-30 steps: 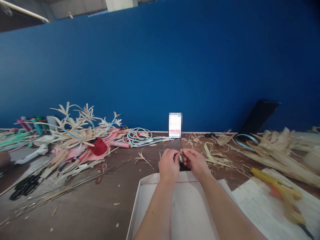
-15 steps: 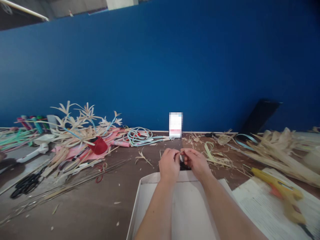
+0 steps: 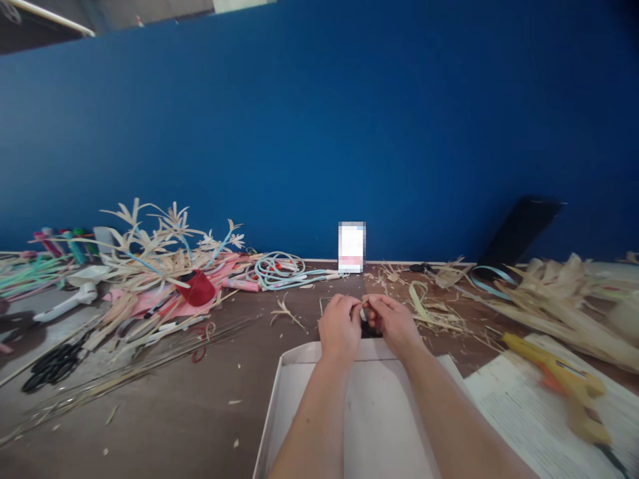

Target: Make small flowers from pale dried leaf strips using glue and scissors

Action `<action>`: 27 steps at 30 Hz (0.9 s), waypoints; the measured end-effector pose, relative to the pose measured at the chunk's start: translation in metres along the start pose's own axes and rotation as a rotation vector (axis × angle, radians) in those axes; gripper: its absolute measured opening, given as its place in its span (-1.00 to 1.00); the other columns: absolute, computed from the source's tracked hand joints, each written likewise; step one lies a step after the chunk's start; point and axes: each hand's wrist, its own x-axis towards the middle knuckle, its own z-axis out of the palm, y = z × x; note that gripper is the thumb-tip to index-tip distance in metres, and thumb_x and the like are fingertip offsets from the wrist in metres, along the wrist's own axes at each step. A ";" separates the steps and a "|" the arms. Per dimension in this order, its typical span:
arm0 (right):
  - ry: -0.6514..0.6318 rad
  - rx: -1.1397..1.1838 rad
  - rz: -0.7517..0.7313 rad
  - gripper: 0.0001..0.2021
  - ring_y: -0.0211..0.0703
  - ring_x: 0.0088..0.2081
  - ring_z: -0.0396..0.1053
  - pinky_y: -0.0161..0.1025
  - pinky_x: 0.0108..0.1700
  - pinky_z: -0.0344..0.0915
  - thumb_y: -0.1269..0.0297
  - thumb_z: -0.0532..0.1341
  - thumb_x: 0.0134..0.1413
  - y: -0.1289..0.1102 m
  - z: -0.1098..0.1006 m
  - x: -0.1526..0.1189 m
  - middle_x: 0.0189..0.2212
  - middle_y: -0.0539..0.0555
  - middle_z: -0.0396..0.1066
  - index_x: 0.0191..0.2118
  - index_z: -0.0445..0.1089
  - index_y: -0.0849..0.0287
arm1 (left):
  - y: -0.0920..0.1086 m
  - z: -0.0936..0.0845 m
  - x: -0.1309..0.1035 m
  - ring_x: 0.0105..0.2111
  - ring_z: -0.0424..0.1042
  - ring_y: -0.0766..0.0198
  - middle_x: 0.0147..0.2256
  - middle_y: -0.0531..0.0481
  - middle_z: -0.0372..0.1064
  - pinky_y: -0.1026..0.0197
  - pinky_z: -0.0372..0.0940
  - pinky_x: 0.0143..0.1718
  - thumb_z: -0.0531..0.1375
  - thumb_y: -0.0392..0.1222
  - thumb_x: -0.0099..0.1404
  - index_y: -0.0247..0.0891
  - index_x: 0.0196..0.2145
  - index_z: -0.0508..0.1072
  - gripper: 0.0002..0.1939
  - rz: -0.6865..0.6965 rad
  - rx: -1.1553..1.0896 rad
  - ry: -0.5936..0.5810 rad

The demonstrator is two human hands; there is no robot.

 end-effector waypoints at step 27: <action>-0.032 -0.020 0.000 -0.72 -0.38 -0.58 0.17 -0.38 -0.57 0.11 0.14 0.33 -0.21 0.001 -0.002 0.001 -0.55 -0.01 0.33 -0.35 0.44 0.21 | 0.001 0.000 -0.001 -0.37 0.31 0.37 -0.34 0.08 0.34 0.34 0.15 -0.35 0.06 -0.19 0.23 -0.15 -0.34 0.41 -0.87 -0.048 0.003 -0.003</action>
